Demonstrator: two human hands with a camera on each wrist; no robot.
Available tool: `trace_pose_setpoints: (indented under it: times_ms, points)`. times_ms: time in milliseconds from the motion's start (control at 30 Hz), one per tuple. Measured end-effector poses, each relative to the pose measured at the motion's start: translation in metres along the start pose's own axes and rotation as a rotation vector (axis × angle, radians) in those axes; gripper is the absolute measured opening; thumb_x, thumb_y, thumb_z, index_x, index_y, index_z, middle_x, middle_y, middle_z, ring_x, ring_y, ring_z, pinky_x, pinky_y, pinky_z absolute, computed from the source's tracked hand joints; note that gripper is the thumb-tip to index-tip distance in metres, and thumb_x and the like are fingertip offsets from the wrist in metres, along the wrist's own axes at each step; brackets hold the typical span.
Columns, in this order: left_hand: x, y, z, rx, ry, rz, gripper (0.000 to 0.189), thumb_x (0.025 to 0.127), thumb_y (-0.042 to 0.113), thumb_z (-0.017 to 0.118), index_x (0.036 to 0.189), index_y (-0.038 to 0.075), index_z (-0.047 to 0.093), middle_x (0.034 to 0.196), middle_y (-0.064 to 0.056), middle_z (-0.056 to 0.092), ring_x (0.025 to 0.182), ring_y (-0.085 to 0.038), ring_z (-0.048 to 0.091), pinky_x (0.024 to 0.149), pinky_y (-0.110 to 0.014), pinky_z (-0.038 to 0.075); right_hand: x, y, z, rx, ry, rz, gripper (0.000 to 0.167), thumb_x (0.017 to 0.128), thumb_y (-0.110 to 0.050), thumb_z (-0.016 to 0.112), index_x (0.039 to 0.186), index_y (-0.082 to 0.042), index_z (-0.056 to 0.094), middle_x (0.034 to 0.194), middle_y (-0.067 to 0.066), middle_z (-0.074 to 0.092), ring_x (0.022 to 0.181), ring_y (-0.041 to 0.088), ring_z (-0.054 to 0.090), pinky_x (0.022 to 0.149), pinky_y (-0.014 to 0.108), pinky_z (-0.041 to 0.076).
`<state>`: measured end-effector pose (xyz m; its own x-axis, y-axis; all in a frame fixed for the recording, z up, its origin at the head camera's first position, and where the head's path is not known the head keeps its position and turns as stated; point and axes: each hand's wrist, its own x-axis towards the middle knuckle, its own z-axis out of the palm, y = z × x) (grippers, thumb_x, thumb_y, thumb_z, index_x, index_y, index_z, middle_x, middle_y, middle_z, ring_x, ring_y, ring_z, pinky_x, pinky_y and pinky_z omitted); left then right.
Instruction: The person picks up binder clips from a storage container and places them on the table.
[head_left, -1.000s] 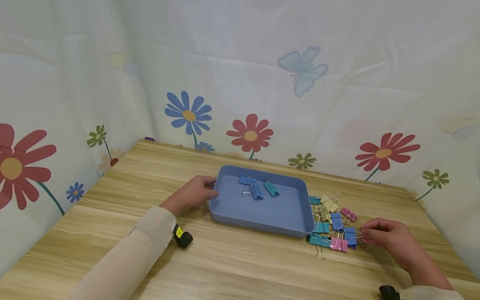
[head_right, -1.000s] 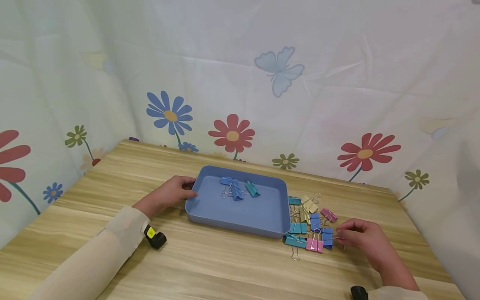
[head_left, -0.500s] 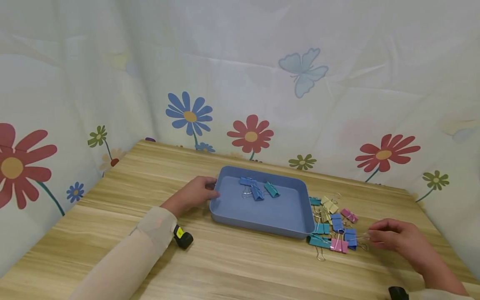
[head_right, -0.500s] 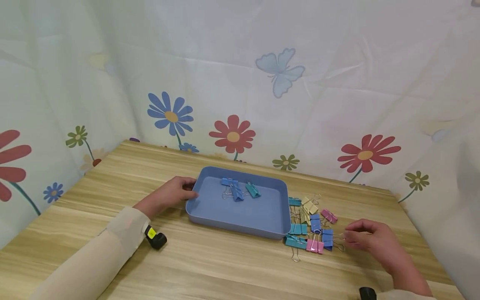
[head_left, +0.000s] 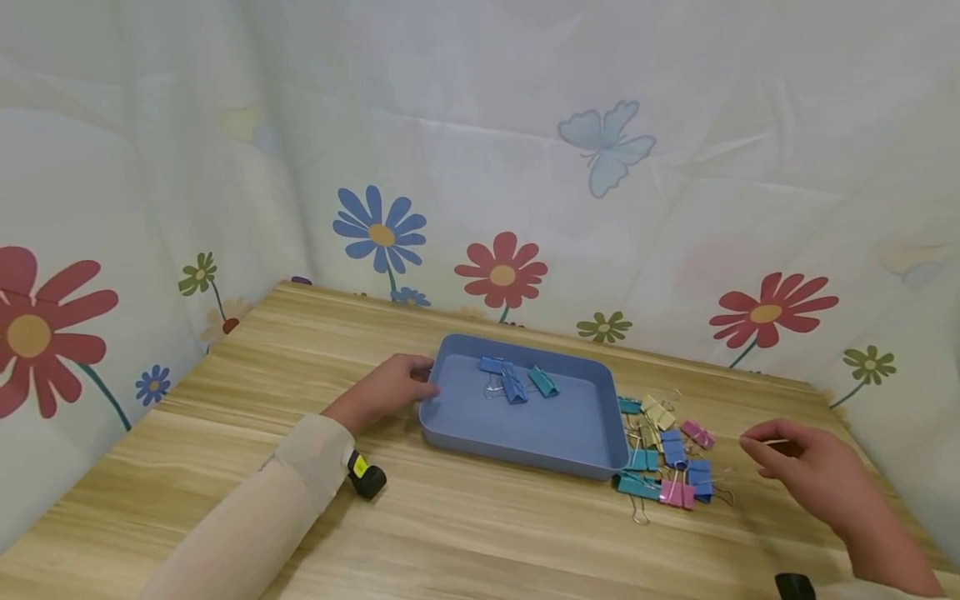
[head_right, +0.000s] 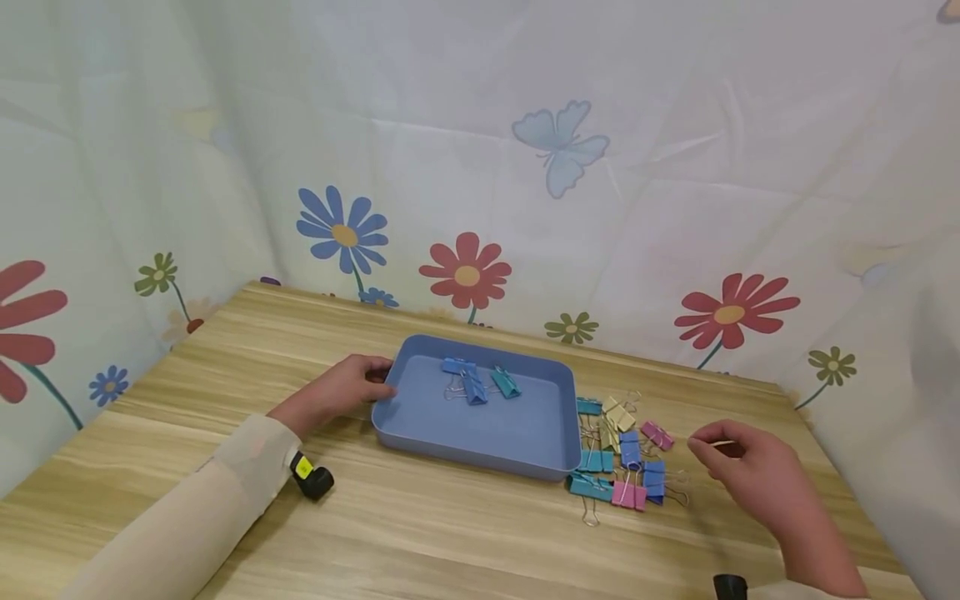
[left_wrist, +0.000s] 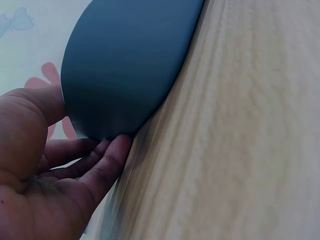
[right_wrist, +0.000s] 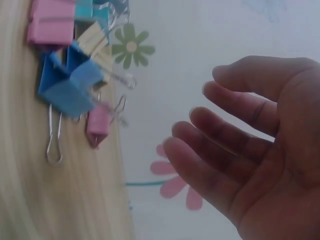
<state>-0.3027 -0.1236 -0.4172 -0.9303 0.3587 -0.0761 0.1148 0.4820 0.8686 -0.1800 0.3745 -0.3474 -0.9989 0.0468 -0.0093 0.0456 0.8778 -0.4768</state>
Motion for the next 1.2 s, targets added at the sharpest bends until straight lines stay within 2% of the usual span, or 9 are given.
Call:
trace_pose_setpoints:
  times_ms: [300, 433, 567, 667, 733, 933, 1200]
  points:
    - [0.000, 0.001, 0.001, 0.007, 0.008, -0.009, 0.057, 0.090, 0.015, 0.064, 0.140, -0.005, 0.046, 0.134, -0.018, 0.058, 0.117, -0.027, 0.059, 0.097, -0.040, 0.052, -0.001, -0.029, 0.007, -0.046, 0.104, -0.098, 0.038, 0.096, -0.042, 0.056, 0.109, -0.008, 0.066, 0.107, 0.018, 0.068, 0.078, 0.017, 0.067, 0.061, 0.030, 0.049]
    - [0.000, 0.002, 0.001, -0.006, 0.003, -0.004, 0.057, 0.090, 0.015, 0.064, 0.141, -0.005, 0.045, 0.134, -0.018, 0.058, 0.117, -0.026, 0.060, 0.096, -0.039, 0.052, -0.001, -0.039, 0.012, -0.051, 0.151, -0.153, 0.032, 0.097, -0.036, 0.057, 0.109, -0.009, 0.067, 0.106, 0.017, 0.069, 0.080, 0.018, 0.066, 0.061, 0.024, 0.050]
    - [0.000, 0.002, 0.001, 0.000, 0.005, -0.008, 0.057, 0.091, 0.015, 0.064, 0.141, -0.004, 0.046, 0.134, -0.017, 0.058, 0.117, -0.025, 0.060, 0.096, -0.039, 0.052, 0.002, -0.046, 0.019, -0.022, 0.252, -0.217, 0.026, 0.095, -0.031, 0.060, 0.108, -0.009, 0.068, 0.105, 0.016, 0.070, 0.085, -0.009, 0.056, 0.064, 0.010, 0.046]
    - [0.000, 0.002, 0.000, 0.010, 0.010, -0.021, 0.057, 0.091, 0.016, 0.064, 0.141, -0.003, 0.045, 0.135, -0.017, 0.058, 0.117, -0.025, 0.060, 0.097, -0.040, 0.052, 0.004, -0.049, 0.024, 0.022, 0.321, -0.265, 0.024, 0.094, -0.026, 0.064, 0.109, -0.008, 0.068, 0.106, 0.016, 0.070, 0.082, -0.027, 0.042, 0.067, 0.001, 0.041]
    - [0.001, 0.002, 0.001, 0.014, 0.014, -0.032, 0.057, 0.091, 0.017, 0.064, 0.141, -0.003, 0.046, 0.135, -0.017, 0.058, 0.117, -0.025, 0.060, 0.098, -0.040, 0.051, 0.005, -0.051, 0.028, 0.052, 0.340, -0.288, 0.024, 0.093, -0.022, 0.065, 0.111, -0.006, 0.067, 0.107, 0.016, 0.069, 0.083, -0.026, 0.043, 0.068, -0.002, 0.040]
    - [0.001, 0.002, 0.001, 0.010, 0.020, -0.047, 0.058, 0.091, 0.018, 0.064, 0.142, -0.002, 0.045, 0.135, -0.015, 0.058, 0.117, -0.025, 0.059, 0.100, -0.040, 0.050, 0.007, -0.056, 0.036, 0.126, 0.306, -0.289, 0.033, 0.092, -0.022, 0.066, 0.121, -0.004, 0.062, 0.115, 0.017, 0.063, 0.086, -0.024, 0.046, 0.068, 0.001, 0.045]
    - [0.002, 0.001, 0.001, 0.007, 0.020, -0.036, 0.058, 0.091, 0.017, 0.064, 0.142, -0.002, 0.045, 0.135, -0.016, 0.058, 0.117, -0.024, 0.059, 0.099, -0.040, 0.050, 0.009, -0.057, 0.042, 0.214, 0.250, -0.284, 0.045, 0.094, -0.026, 0.064, 0.132, -0.004, 0.053, 0.127, 0.018, 0.055, 0.091, -0.025, 0.047, 0.071, 0.004, 0.048]
